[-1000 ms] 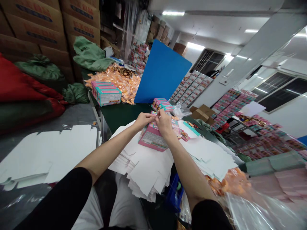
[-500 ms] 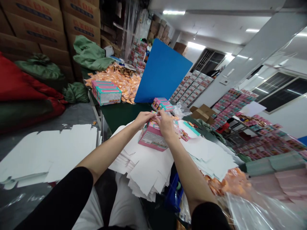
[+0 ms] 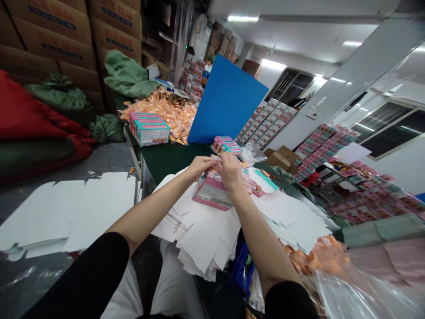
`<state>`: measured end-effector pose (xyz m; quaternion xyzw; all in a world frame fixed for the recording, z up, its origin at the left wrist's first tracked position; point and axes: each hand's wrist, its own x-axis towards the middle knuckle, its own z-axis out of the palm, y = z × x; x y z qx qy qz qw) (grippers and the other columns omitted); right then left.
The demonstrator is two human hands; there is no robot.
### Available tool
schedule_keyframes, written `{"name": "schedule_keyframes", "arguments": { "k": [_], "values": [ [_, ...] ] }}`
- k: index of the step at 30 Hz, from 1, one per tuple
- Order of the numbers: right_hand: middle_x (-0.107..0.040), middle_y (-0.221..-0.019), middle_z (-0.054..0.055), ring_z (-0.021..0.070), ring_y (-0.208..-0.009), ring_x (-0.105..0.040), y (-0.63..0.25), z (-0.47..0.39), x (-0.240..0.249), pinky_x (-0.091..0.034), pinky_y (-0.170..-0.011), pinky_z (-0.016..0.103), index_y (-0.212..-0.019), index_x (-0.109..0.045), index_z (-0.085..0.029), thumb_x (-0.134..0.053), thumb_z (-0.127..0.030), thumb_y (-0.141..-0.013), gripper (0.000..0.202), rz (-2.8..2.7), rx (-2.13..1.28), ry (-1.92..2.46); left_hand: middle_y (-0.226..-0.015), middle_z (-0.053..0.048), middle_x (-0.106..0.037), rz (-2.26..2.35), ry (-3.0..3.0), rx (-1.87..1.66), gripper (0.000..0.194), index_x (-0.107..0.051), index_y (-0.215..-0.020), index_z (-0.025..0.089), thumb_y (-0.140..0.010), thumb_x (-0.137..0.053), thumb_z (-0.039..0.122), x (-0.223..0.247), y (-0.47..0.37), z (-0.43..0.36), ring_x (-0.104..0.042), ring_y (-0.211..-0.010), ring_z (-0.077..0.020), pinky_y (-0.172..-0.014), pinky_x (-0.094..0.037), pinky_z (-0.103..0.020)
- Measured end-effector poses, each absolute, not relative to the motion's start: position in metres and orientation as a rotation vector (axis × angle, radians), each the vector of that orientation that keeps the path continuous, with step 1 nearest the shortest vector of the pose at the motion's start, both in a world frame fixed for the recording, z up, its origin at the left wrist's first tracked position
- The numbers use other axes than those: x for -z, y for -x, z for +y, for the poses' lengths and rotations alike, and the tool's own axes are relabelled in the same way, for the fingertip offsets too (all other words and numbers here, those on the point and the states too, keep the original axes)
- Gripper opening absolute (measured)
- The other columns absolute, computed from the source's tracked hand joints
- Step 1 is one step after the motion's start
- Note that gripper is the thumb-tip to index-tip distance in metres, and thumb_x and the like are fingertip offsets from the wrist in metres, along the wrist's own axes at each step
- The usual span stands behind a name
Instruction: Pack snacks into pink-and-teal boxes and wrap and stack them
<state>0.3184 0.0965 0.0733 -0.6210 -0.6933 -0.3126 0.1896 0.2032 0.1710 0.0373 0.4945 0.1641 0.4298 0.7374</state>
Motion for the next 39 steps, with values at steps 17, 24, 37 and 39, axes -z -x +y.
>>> {"name": "schedule_keyframes", "arguments": {
  "k": [17,24,37,39],
  "values": [
    [-0.072,-0.092,0.010,0.0238,-0.082,-0.067,-0.317,0.099,-0.071,-0.040,-0.067,0.028,-0.104,-0.058,-0.018,-0.050,-0.018,-0.091,0.015,-1.808,0.505,1.835,-0.075,-0.007,-0.076,0.395,-1.258,-1.028,0.029,-0.079,-0.081,0.012,-0.060,-0.080,0.032,-0.026,-0.205,0.180,-0.068,-0.072,-0.0200,-0.074,-0.051,-0.031],
    [-0.071,-0.086,0.010,0.0230,-0.076,-0.064,-0.315,0.099,-0.070,-0.037,-0.064,0.028,-0.100,-0.058,-0.017,-0.044,-0.016,-0.091,0.017,-1.808,0.515,1.905,-0.070,-0.002,-0.075,0.631,-1.723,-1.181,0.022,-0.081,-0.085,0.015,-0.075,-0.064,0.025,-0.027,-0.204,0.174,-0.066,-0.072,-0.0187,-0.063,-0.042,-0.024],
    [-0.062,-0.078,0.004,0.0196,-0.070,-0.056,-0.319,0.099,-0.059,-0.040,-0.068,0.029,-0.089,-0.053,-0.021,-0.045,-0.018,-0.080,0.013,-1.576,0.448,1.749,-0.075,-0.003,-0.076,0.578,-1.603,-1.163,0.025,-0.080,-0.082,0.015,-0.072,-0.067,0.034,-0.025,-0.207,0.167,-0.067,-0.076,-0.0206,-0.068,-0.045,-0.026],
    [-0.060,-0.077,0.003,0.0181,-0.069,-0.055,-0.326,0.101,-0.060,-0.043,-0.069,0.030,-0.087,-0.051,-0.021,-0.047,-0.020,-0.079,0.009,-1.430,0.441,1.684,-0.077,-0.005,-0.076,0.528,-1.481,-1.144,0.026,-0.079,-0.081,0.015,-0.069,-0.070,0.036,-0.023,-0.209,0.168,-0.068,-0.079,-0.0220,-0.071,-0.049,-0.028]
  ]
}}
